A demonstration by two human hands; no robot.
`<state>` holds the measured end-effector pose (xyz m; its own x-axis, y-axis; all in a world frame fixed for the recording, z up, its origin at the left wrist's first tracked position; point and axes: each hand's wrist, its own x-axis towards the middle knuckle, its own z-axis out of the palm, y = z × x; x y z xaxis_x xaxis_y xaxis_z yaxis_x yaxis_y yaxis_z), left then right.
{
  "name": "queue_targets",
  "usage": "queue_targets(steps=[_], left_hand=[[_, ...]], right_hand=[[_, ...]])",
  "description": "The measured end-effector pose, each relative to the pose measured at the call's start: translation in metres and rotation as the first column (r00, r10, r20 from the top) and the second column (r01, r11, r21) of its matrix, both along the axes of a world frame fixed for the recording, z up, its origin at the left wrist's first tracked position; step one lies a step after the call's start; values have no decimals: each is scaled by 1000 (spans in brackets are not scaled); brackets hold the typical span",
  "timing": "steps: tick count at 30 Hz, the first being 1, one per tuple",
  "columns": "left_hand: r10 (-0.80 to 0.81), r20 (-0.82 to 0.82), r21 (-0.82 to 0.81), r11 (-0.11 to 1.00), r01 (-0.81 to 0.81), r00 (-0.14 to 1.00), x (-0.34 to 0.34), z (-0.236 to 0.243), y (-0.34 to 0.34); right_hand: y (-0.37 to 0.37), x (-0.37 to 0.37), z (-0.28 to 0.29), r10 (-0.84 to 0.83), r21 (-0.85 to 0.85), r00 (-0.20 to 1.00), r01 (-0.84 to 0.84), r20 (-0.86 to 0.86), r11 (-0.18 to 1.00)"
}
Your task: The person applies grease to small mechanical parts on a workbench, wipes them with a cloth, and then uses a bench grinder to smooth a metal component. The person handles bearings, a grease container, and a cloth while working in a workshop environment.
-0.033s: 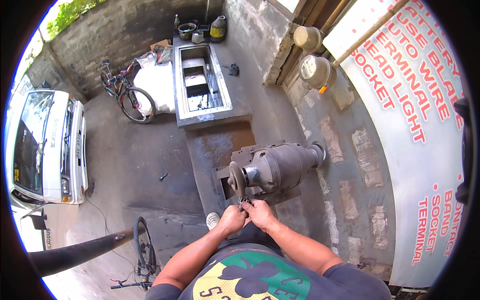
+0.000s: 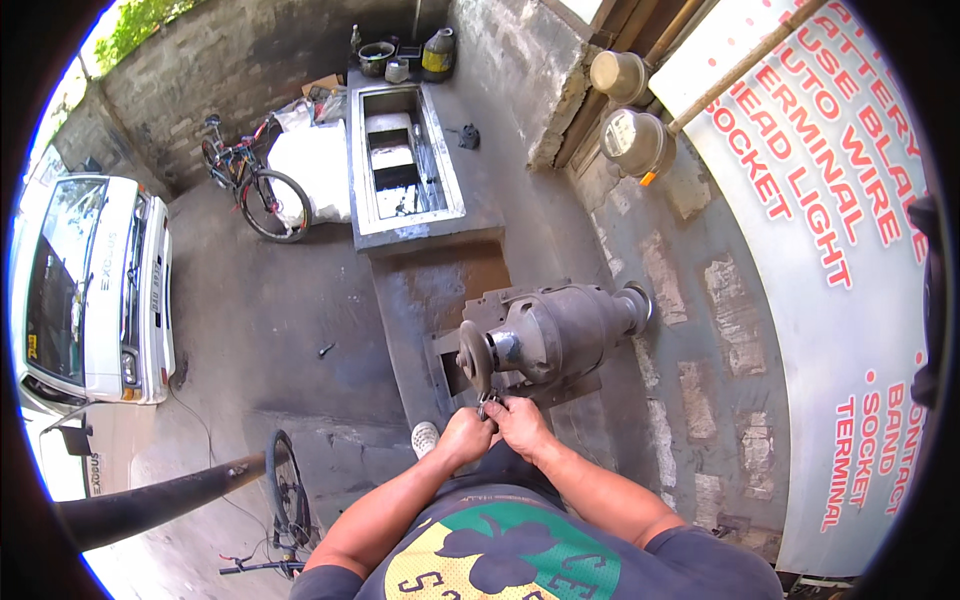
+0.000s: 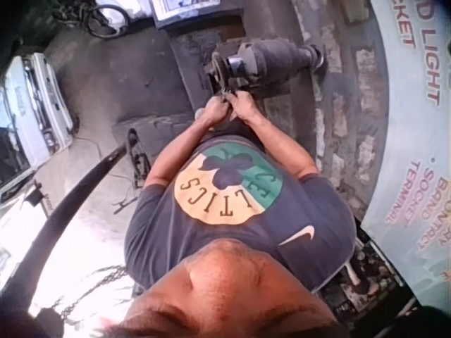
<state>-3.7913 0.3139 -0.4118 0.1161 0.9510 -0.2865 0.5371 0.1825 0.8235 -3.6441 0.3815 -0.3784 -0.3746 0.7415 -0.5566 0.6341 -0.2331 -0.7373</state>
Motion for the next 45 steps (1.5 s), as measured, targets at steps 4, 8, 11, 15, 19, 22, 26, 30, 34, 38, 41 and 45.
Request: queue_targets(steps=[4, 8, 11, 15, 19, 22, 26, 30, 34, 38, 41, 45], left_hand=[[-88, -75, 72, 993, 93, 993, 1, -18, -3], [232, 171, -202, 959, -196, 958, -8, 26, 4], [244, 309, 16, 965, -261, 919, -19, 48, -16], [202, 330, 130, 958, -257, 922, -29, 53, -21], [172, 247, 186, 957, -221, 954, -30, 58, -27], [201, 164, 243, 941, -237, 966, -29, 62, -34], [232, 9, 170, 958, -230, 973, -35, 85, -40], [314, 142, -55, 949, -309, 939, -49, 101, -38], [368, 254, -106, 930, -352, 895, -57, 97, -45], [392, 328, -55, 916, -397, 860, -51, 87, -54], [405, 352, -36, 907, -420, 844, -47, 86, -54], [304, 244, 99, 937, -336, 921, -41, 90, -49]], right_hand=[[4, -3, -1, 26, -4, 999, -26, 47, 1000], [8, -9, 31, 126, 111, 992, -122, -29, 986], [-3, -5, 46, 220, 199, 940, -171, -262, 965], [-2, -6, 86, 309, 323, 900, -207, -307, 923], [-3, 3, 85, 317, 301, 881, -214, -351, 929], [-6, 7, 78, 282, 211, 877, -213, -389, 954], [-9, 9, 70, 112, -72, 893, -159, -436, 985], [-13, 17, 43, -99, -267, 838, -58, -536, 962], [-13, 19, 40, -156, -288, 793, -26, -589, 957], [-12, 21, 39, -115, -262, 787, -61, -606, 963], [-12, 25, 33, -209, -348, 743, -34, -636, 937], [-12, 30, 28, -326, -433, 668, 5, -669, 901]])
